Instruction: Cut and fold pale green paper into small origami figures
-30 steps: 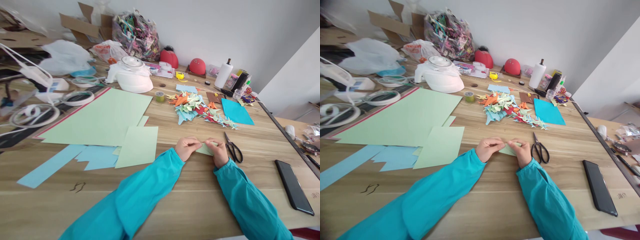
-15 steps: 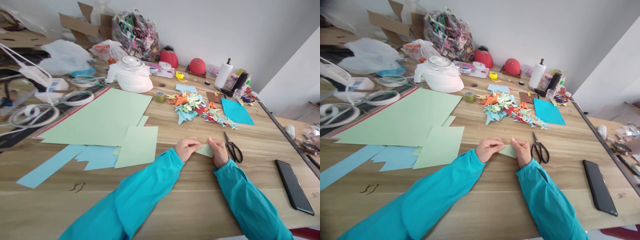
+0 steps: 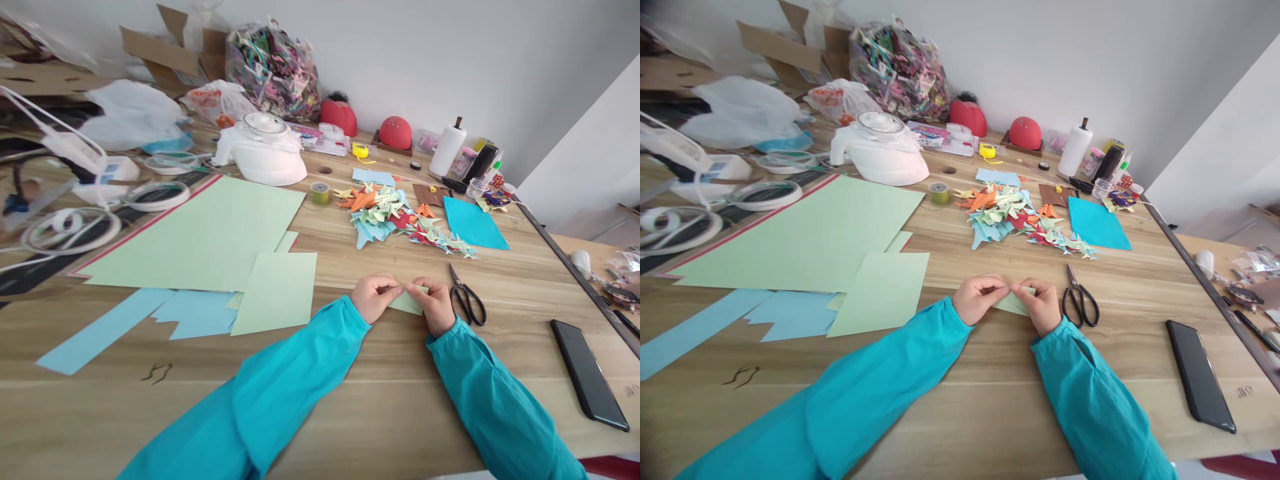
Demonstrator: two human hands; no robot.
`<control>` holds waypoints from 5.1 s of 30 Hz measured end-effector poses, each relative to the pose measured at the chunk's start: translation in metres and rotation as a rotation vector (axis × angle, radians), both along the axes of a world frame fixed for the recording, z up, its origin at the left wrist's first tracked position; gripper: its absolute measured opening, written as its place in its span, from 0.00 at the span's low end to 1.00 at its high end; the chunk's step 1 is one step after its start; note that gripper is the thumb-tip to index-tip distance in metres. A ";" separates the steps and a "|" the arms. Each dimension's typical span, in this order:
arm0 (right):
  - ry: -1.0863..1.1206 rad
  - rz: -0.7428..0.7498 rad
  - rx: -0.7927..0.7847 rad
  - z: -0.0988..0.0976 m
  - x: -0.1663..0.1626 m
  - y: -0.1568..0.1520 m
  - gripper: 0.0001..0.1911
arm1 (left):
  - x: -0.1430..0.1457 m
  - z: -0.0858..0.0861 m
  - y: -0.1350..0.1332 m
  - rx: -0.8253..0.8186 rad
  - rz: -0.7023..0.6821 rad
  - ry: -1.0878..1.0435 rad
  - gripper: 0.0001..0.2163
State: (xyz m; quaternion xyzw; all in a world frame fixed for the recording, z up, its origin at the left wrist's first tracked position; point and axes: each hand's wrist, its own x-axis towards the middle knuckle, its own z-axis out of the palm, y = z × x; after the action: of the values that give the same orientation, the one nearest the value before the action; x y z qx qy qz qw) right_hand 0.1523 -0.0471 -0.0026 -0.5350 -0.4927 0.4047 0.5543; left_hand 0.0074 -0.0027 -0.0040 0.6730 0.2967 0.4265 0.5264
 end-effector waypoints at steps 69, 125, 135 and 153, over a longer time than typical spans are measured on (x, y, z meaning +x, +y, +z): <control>0.227 -0.134 -0.043 -0.003 0.000 0.005 0.17 | 0.002 0.001 0.005 -0.385 0.138 -0.224 0.14; 0.054 -0.022 -0.028 -0.002 0.000 0.001 0.14 | 0.000 0.002 0.004 -0.449 0.181 -0.216 0.13; -0.066 -0.107 0.014 -0.001 -0.007 -0.002 0.13 | -0.001 -0.007 0.007 -0.145 0.146 0.008 0.11; -0.722 -0.207 0.031 -0.009 -0.003 0.001 0.09 | -0.028 -0.019 0.040 1.229 -0.067 0.739 0.11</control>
State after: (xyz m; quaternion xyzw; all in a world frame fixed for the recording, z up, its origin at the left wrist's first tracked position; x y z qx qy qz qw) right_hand 0.1491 -0.0463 -0.0114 -0.6817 -0.6059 0.1243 0.3908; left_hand -0.0202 0.0373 -0.0230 0.9568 0.1411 0.2443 -0.0700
